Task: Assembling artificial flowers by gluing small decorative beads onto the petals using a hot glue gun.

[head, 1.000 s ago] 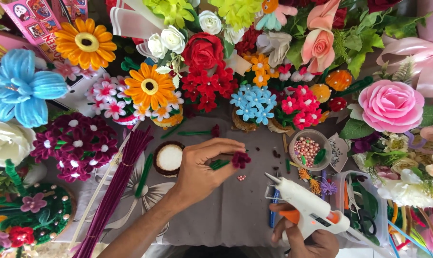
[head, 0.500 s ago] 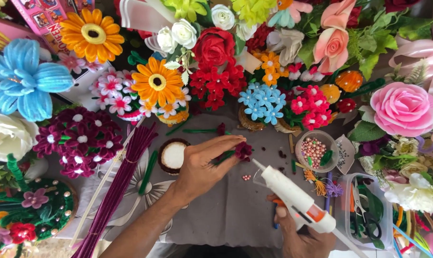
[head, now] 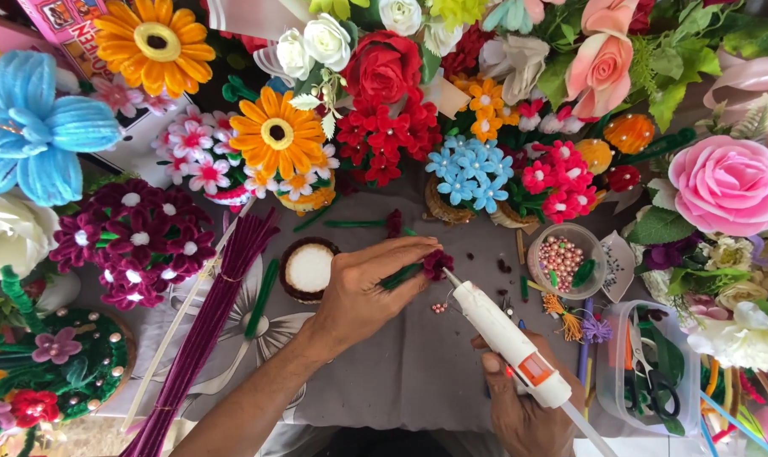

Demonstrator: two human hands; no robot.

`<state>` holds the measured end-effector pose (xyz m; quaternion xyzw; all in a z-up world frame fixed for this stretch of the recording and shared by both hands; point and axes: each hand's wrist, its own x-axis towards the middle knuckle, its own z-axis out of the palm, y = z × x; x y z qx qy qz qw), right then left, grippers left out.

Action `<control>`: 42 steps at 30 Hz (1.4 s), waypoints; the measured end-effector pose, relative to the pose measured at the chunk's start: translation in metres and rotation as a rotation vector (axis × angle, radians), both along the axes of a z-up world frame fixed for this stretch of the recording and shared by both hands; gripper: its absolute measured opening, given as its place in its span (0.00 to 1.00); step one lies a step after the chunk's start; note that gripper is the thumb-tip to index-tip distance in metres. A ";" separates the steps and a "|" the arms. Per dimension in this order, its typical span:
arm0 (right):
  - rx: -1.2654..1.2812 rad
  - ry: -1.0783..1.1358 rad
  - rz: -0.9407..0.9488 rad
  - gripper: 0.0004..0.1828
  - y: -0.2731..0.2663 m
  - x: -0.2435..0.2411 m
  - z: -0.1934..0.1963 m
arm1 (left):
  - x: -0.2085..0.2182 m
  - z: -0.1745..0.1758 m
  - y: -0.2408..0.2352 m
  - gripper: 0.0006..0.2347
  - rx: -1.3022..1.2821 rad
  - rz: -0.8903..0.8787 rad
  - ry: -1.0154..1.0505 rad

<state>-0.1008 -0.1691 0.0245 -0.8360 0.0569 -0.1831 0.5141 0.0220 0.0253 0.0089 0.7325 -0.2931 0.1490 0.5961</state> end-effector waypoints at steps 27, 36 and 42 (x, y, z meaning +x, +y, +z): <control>-0.321 0.035 0.041 0.16 -0.010 0.003 0.002 | 0.000 0.001 -0.004 0.13 0.017 -0.011 -0.037; -0.340 0.038 0.046 0.16 -0.013 0.003 0.001 | 0.000 0.002 -0.006 0.12 0.029 -0.004 -0.039; -0.385 0.005 0.053 0.15 -0.015 0.003 -0.002 | 0.000 0.000 -0.005 0.13 0.030 -0.012 -0.041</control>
